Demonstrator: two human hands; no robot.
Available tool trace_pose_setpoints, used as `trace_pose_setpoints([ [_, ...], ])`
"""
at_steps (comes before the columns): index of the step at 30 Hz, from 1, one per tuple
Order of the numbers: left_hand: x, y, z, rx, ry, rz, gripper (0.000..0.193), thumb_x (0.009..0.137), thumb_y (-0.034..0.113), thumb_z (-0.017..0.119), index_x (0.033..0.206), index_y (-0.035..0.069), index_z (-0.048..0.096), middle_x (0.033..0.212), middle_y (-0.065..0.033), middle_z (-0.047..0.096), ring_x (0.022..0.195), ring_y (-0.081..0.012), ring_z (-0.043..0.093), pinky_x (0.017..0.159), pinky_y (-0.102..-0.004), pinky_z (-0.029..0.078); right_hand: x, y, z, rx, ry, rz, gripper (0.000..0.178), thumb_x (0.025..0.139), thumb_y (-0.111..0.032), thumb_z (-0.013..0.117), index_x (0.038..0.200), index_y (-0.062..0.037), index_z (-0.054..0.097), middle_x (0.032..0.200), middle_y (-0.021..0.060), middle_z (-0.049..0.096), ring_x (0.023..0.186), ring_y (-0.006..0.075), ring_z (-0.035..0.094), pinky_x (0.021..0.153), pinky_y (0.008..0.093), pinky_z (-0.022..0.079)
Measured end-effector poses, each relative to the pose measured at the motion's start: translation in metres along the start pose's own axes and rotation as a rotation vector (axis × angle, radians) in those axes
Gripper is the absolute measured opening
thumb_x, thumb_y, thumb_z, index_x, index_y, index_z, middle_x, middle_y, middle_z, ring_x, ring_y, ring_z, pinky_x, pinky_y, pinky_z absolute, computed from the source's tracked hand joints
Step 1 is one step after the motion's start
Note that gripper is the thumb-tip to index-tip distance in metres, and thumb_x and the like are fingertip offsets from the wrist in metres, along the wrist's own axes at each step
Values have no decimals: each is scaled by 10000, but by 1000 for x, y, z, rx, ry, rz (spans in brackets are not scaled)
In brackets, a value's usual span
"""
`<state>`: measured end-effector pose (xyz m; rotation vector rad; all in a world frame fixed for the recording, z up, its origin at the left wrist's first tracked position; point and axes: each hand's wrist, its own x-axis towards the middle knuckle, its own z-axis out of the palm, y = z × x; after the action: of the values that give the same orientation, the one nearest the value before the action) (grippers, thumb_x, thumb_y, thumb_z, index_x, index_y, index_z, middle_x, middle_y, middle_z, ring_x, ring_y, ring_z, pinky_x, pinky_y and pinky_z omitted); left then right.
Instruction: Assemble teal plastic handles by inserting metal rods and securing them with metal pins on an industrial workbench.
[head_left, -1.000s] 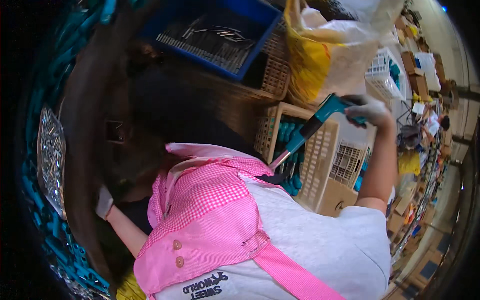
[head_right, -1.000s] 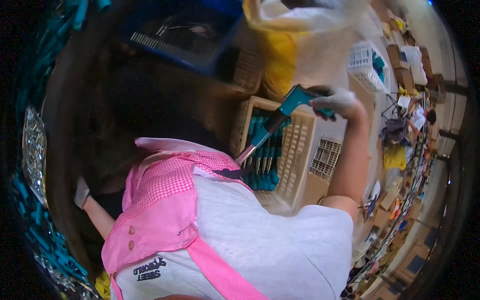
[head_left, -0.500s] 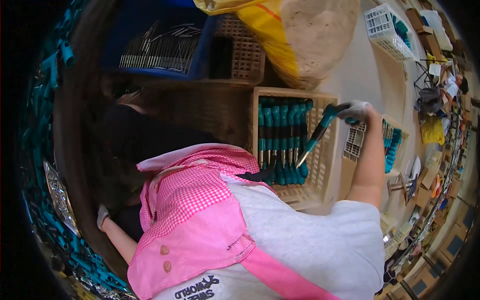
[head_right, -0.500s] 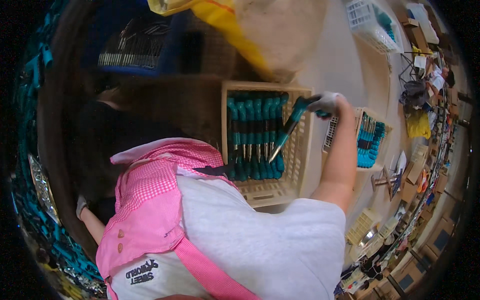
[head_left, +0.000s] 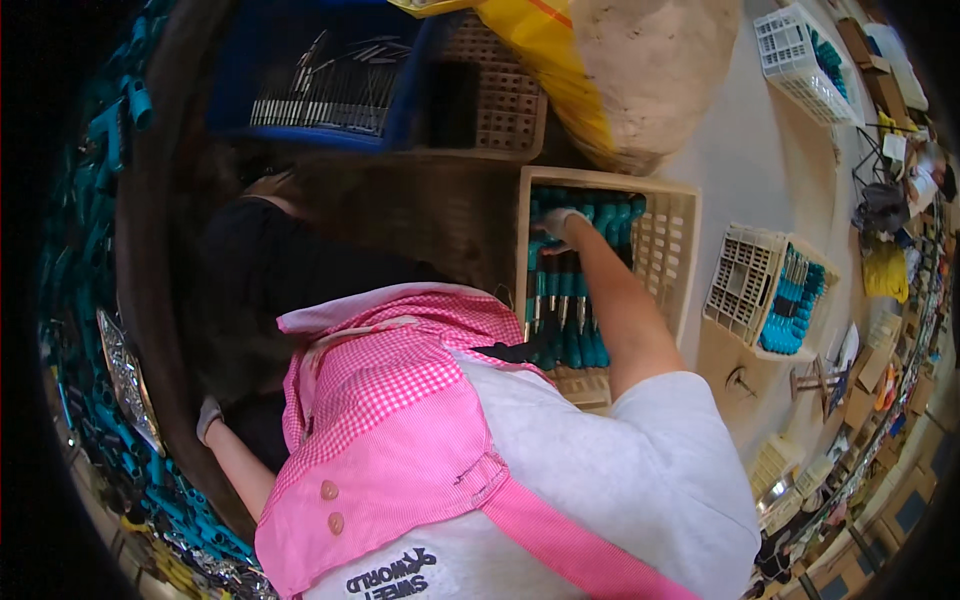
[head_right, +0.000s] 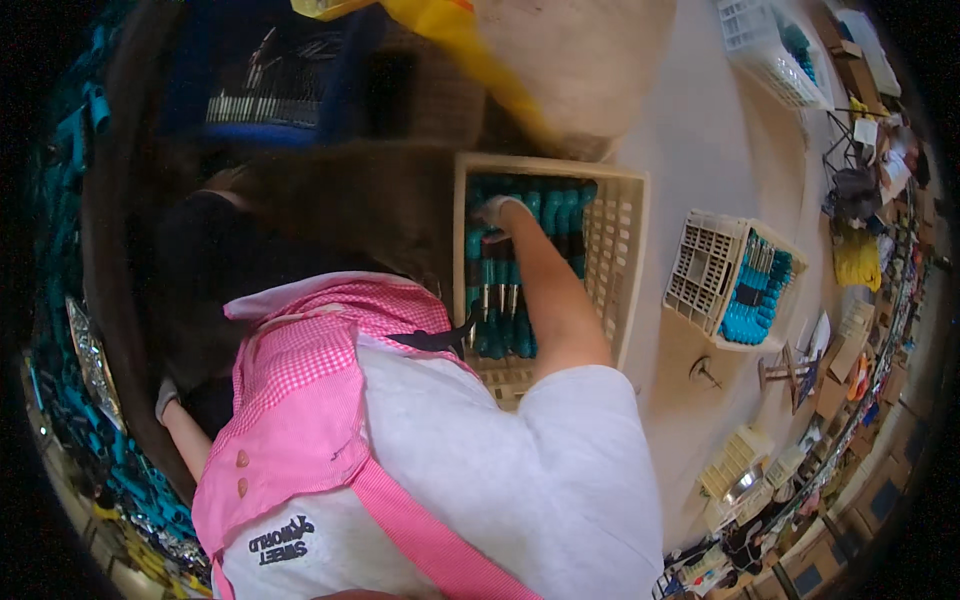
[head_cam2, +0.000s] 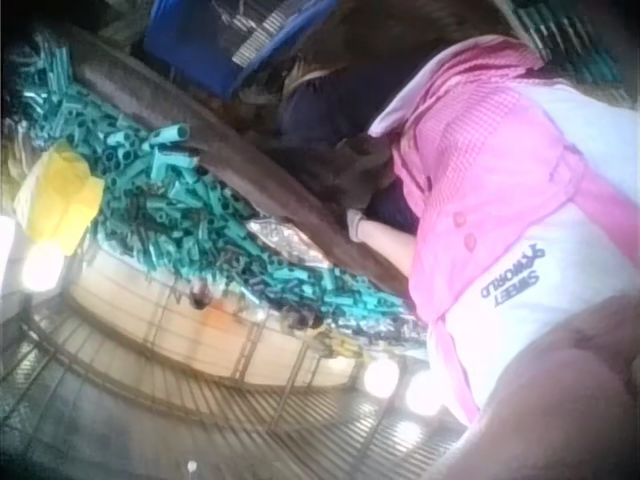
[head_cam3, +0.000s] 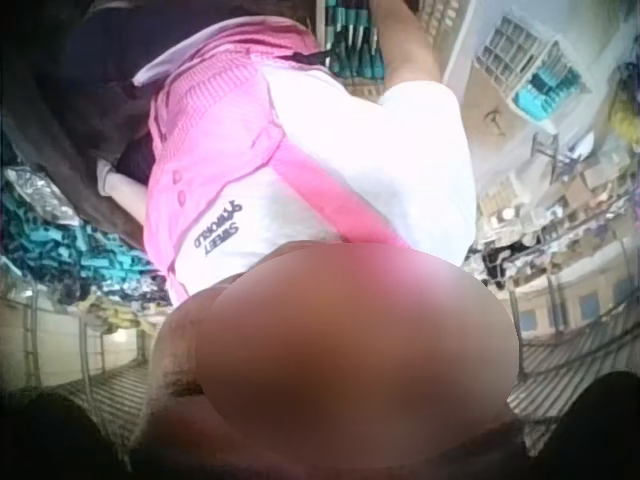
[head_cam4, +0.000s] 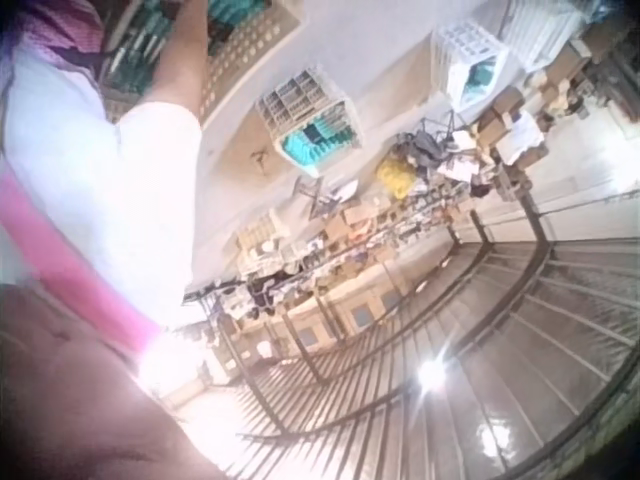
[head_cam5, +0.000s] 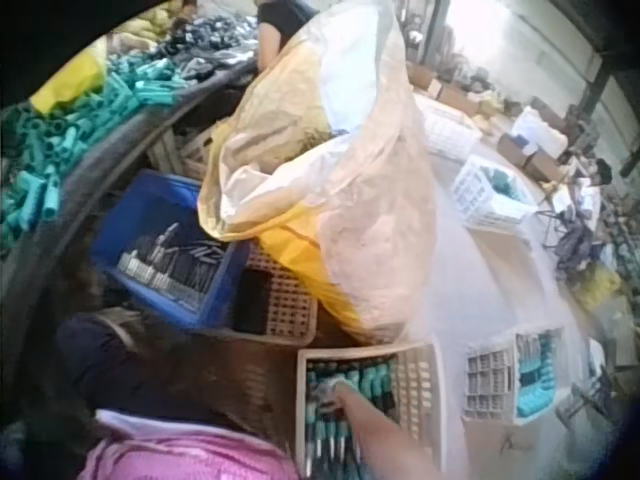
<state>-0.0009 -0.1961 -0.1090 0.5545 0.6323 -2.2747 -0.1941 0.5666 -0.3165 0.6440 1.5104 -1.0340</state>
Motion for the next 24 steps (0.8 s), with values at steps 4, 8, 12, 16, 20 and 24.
trace_pose_setpoints([
  [4, -22, -18, -19, -128, 2, 24, 510, 931, 314, 341, 1374, 62, 365, 1431, -101, 348, 1343, -272, 279, 1115, -396, 219, -5, 19, 50, 381, 63, -163, 460, 922, -327, 489, 1344, -149, 449, 1464, 78, 316, 1317, 273, 332, 916, 432, 474],
  [8, -14, -27, -8, -229, 9, 27, 516, 932, 323, 335, 1379, 66, 356, 1437, -100, 338, 1347, -272, 270, 1117, -397, 213, 30, 69, 88, -203, 478, -54, 564, 884, -310, 526, 1363, -65, 357, 1392, 204, 390, 1246, 365, 423, 962, 396, 414],
  [12, -15, -44, -14, -308, 24, 29, 523, 933, 333, 330, 1384, 70, 347, 1442, -99, 328, 1350, -271, 262, 1118, -398, 208, 38, 67, 115, 27, 619, 52, 548, 841, -397, 582, 1298, -108, 494, 1346, 165, 468, 1196, 338, 492, 962, 404, 427],
  [16, -29, -44, -18, -395, 53, 10, 529, 933, 342, 324, 1389, 74, 338, 1447, -98, 318, 1354, -271, 254, 1120, -399, 202, 137, 68, 69, -834, 557, 55, 335, 843, -321, 606, 1101, -108, 632, 1223, 109, 575, 1100, 251, 579, 870, 365, 490],
  [20, -6, -57, -10, -476, 97, -18, 535, 934, 351, 319, 1394, 78, 329, 1452, -97, 307, 1357, -270, 246, 1122, -400, 197, 109, 51, 53, -146, 665, 166, 282, 814, -270, 644, 1034, -93, 643, 1121, 119, 629, 988, 291, 631, 764, 400, 531],
  [24, -5, -63, -8, -608, 107, -11, 541, 935, 361, 313, 1399, 82, 320, 1458, -96, 297, 1361, -270, 238, 1123, -401, 191, 13, 22, 66, -311, 930, -186, 391, 780, -168, 620, 1146, -60, 537, 1157, 150, 593, 1050, 326, 585, 809, 399, 514],
])
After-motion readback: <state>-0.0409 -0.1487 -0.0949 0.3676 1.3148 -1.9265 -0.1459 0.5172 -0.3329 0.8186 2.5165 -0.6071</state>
